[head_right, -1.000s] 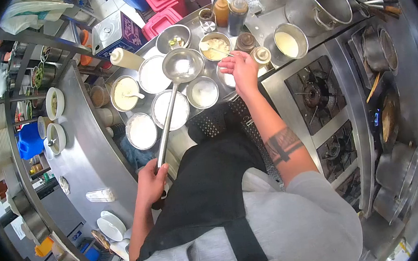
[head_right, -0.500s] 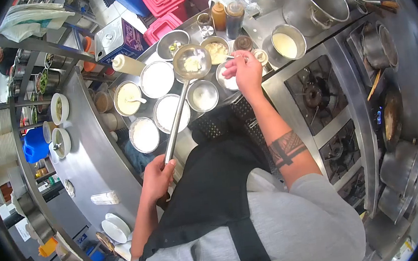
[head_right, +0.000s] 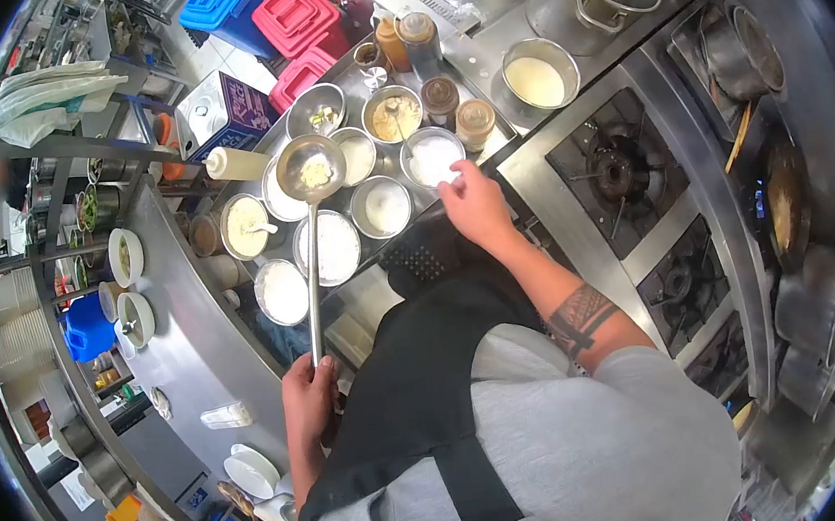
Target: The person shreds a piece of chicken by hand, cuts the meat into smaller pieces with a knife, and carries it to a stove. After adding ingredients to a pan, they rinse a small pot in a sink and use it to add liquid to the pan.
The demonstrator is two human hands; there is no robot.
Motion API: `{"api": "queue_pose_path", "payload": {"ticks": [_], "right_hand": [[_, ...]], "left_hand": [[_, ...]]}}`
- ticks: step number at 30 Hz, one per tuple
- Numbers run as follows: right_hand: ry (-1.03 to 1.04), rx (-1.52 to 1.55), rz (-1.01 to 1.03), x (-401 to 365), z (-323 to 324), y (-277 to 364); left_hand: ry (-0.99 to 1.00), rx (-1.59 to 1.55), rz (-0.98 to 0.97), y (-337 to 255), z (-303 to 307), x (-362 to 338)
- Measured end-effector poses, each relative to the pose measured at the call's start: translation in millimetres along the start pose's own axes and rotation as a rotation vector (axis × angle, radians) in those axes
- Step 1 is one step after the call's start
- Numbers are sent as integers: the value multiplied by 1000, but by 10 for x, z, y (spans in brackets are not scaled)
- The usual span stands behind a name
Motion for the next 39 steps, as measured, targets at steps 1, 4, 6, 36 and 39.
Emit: {"api": "queue_pose_path", "payload": {"ticks": [1, 4, 6, 36, 39], "right_hand": [[0, -1, 4, 1, 63, -151], [-283, -29, -23, 126, 527, -467], [-397, -89, 186, 451, 630, -477], [1111, -397, -55, 399, -56, 406], [1039, -463, 93, 337, 35, 547]], "left_hand": [[-14, -1, 15, 17, -18, -28], [-28, -9, 17, -4, -110, -111], [-27, -9, 7, -5, -169, -161], [55, 255, -4, 157, -582, -680], [56, 285, -5, 41, -562, -716]]}}
Point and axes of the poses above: each hand's wrist, its own x-axis towards the middle knuckle, its own z-axis out of the back of the hand, y = z × x, the point moved 8 cm from there along x, towards the middle knuckle, and after that the axes turned 10 degrees about z, right-handed, at the moved point
